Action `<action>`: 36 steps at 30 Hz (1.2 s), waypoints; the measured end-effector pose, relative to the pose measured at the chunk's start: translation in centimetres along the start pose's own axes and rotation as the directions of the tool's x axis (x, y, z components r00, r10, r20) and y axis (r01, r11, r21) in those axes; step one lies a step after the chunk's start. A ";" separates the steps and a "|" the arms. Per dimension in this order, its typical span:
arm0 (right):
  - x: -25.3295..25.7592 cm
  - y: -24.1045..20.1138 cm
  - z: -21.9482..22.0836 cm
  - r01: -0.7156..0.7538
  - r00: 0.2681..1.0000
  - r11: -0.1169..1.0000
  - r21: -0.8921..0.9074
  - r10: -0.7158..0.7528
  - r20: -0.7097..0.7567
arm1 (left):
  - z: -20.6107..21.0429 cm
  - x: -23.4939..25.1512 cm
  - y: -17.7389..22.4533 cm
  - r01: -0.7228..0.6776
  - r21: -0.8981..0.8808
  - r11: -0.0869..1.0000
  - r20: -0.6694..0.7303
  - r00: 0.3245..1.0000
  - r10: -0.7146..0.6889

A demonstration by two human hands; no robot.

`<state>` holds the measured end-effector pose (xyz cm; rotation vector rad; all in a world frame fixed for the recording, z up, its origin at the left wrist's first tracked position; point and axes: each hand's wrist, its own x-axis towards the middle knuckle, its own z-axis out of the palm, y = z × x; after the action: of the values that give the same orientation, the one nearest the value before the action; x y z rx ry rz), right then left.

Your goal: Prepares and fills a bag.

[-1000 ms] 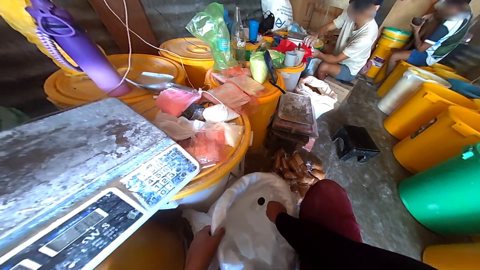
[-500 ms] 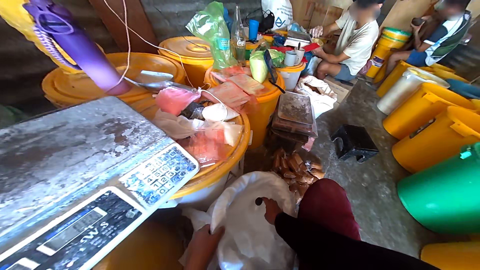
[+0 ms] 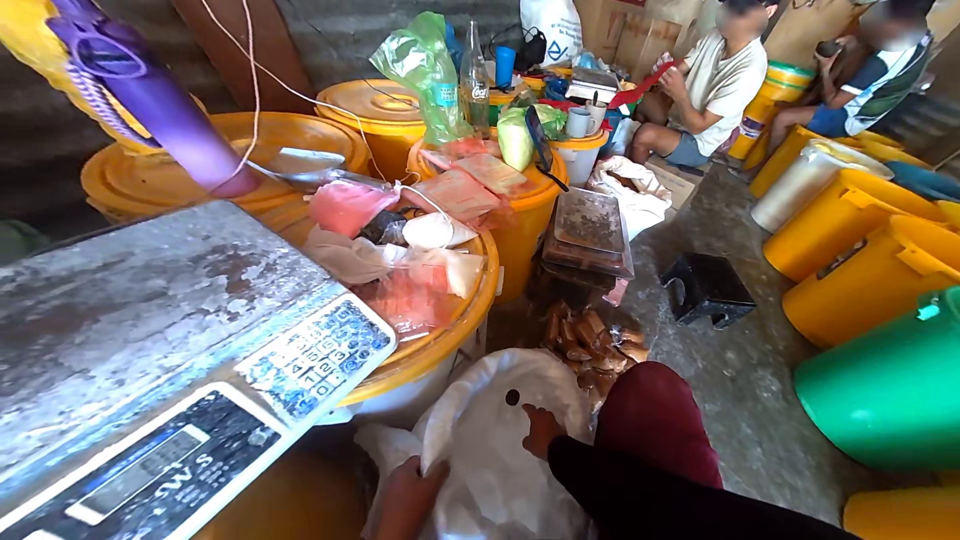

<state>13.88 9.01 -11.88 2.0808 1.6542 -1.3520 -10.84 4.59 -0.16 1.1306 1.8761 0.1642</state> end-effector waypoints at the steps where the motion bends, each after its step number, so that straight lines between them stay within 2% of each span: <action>1: 0.0 0.0 0.1 0.001 1.000 0.999 0.035 0.000 -0.025 | 0.0 0.0 0.0 0.003 0.001 1.000 0.001 1.000 -0.003; 8: 0.1 -0.8 0.4 0.105 0.983 0.984 0.140 -0.081 -0.167 | -0.1 -0.7 0.7 -0.003 -0.003 1.000 -0.034 0.999 0.003; 11: -0.2 -2.3 0.3 0.152 0.980 0.987 0.049 -0.145 -0.135 | -1.0 -2.3 2.0 0.019 -0.006 1.000 -0.070 0.997 -0.019; 14: -0.1 -4.0 0.2 0.157 0.970 0.988 -0.008 -0.155 -0.187 | -1.9 -3.0 2.6 0.052 -0.072 0.996 -0.078 0.995 -0.057; 21: 3.4 -5.3 0.2 0.157 0.966 0.984 -0.086 -0.171 -0.195 | -2.0 -1.6 0.8 0.079 -0.156 0.985 -0.125 0.987 -0.099; 24: 4.1 -4.4 0.8 0.183 0.942 0.983 -0.001 -0.176 -0.287 | -2.7 -1.8 0.7 0.084 -0.186 0.979 -0.166 0.979 -0.116; 28: 4.2 -3.3 0.1 0.133 0.931 0.969 0.206 -0.051 -0.360 | -3.4 -2.6 0.9 0.074 -0.132 0.989 -0.245 0.964 -0.104; 32: 4.3 -4.0 -1.3 0.141 0.892 0.929 0.341 0.031 -0.451 | -3.4 -3.1 1.4 0.065 -0.077 0.995 -0.265 0.961 -0.083; 34: 4.6 -4.8 -0.7 0.125 0.900 0.899 0.420 0.075 -0.429 | -3.3 -3.1 1.7 0.057 -0.076 0.995 -0.254 0.964 -0.075; 36: 4.8 -5.6 1.5 0.115 0.946 0.902 0.417 0.029 -0.324 | -3.1 -3.1 1.9 0.043 -0.087 0.995 -0.245 0.967 -0.063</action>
<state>8.28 13.53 -14.06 2.6571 1.6366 -1.5805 -11.45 4.31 4.53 1.0418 2.0973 0.3624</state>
